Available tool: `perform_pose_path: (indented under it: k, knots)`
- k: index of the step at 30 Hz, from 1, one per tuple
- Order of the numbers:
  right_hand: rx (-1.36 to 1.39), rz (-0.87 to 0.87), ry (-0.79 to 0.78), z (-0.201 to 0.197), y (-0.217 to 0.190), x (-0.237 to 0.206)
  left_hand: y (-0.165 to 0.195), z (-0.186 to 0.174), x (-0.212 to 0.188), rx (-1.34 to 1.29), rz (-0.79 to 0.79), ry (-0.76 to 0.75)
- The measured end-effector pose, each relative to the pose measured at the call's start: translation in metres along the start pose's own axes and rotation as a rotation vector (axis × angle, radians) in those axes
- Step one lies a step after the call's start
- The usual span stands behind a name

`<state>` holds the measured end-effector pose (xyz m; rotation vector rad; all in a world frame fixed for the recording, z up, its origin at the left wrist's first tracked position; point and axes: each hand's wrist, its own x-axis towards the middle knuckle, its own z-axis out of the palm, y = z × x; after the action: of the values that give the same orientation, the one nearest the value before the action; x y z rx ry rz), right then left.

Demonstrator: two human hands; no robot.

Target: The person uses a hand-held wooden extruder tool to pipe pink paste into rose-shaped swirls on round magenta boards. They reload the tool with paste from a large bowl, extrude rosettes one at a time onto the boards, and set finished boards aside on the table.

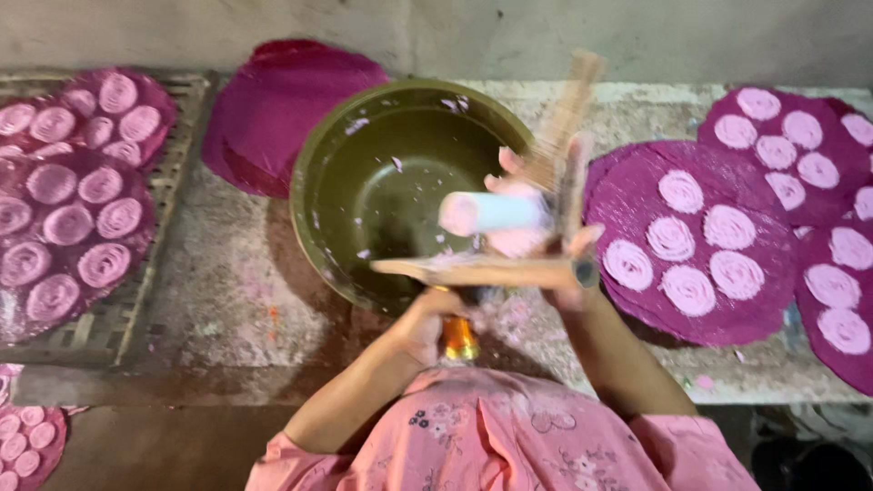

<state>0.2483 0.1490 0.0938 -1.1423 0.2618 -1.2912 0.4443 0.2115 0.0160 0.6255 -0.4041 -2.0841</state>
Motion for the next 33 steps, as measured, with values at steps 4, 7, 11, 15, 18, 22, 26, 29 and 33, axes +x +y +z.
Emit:
perform_pose_path:
  k: [4,7,11,15,18,22,26,29,33]
  knots:
    - [0.28,0.084,0.004,-0.022,-0.059,-0.03,-0.017,0.047,0.004,0.455,0.041,-0.202]
    - [-0.182,-0.075,0.015,-0.045,-0.101,-0.059,-0.004,0.075,0.0,0.898,0.272,-0.287]
    - [-0.941,-0.052,-0.287,-0.068,-0.171,-0.099,-0.021,0.118,0.003,1.12,0.154,-0.228]
    - [-1.177,-0.728,-0.528,-0.086,-0.199,-0.111,-0.083,0.164,0.023,0.92,0.035,-0.447]
    - [-1.187,-0.761,-0.517,-0.107,-0.215,-0.123,-0.12,0.192,0.051,0.896,0.048,-0.468]
    - [-1.163,-0.446,-0.389,-0.152,-0.247,-0.141,-0.121,0.227,0.103,1.077,0.22,-0.485]
    - [-0.491,0.395,-0.369,-0.23,-0.289,-0.147,-0.113,0.265,0.152,1.206,0.27,-0.539]
    - [-0.147,0.858,-0.3,-0.282,-0.297,-0.165,-0.126,0.283,0.188,1.438,0.313,-0.409]
    - [-0.23,0.732,-0.075,-0.321,-0.292,-0.202,-0.106,0.253,0.267,1.308,0.268,-0.453]
